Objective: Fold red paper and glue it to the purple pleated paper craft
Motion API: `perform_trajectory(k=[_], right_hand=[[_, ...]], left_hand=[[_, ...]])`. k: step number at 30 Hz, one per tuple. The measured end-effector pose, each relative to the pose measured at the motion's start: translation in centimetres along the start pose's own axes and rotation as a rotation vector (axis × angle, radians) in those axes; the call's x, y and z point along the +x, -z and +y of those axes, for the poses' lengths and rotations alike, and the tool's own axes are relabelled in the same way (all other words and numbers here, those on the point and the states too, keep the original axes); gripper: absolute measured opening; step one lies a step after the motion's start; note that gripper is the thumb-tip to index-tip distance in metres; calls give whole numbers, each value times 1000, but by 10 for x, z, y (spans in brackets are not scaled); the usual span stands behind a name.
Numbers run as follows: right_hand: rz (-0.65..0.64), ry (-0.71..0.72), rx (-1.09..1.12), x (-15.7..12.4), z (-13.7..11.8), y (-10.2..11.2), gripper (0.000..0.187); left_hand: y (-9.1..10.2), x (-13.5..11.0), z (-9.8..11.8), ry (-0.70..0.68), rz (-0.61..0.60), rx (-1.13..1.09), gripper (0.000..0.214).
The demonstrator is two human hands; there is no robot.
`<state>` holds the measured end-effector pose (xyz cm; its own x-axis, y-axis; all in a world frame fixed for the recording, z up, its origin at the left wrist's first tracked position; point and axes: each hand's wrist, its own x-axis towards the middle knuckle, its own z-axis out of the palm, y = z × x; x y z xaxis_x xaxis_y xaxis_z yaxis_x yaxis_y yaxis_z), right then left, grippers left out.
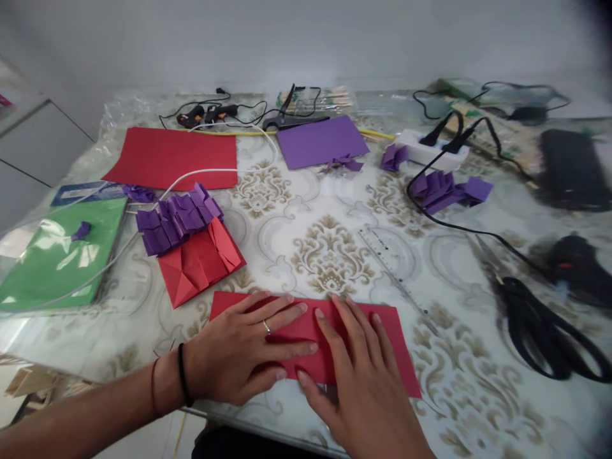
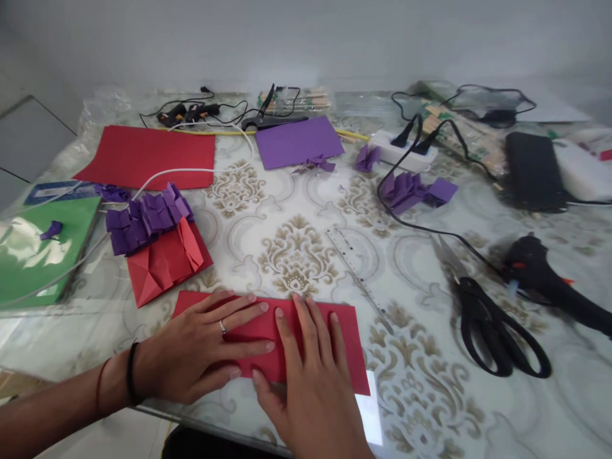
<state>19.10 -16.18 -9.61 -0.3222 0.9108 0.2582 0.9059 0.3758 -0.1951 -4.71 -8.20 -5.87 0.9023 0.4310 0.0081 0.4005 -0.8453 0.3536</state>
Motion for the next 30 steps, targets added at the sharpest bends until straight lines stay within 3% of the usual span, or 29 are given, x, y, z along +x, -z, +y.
perform_trajectory(k=[11,22,30], right_hand=[[-76,-63,14,-1,-6,8,66],[-129,-60,-92,-32,31,20,67],[-99,-250,-143,-62,62,41,70]], left_hand=[[-6,-1,-1,10,-10,54,63],[-4,0,-2,-33,-41,116,66],[-1,0,-1,-37,-9,73,60]])
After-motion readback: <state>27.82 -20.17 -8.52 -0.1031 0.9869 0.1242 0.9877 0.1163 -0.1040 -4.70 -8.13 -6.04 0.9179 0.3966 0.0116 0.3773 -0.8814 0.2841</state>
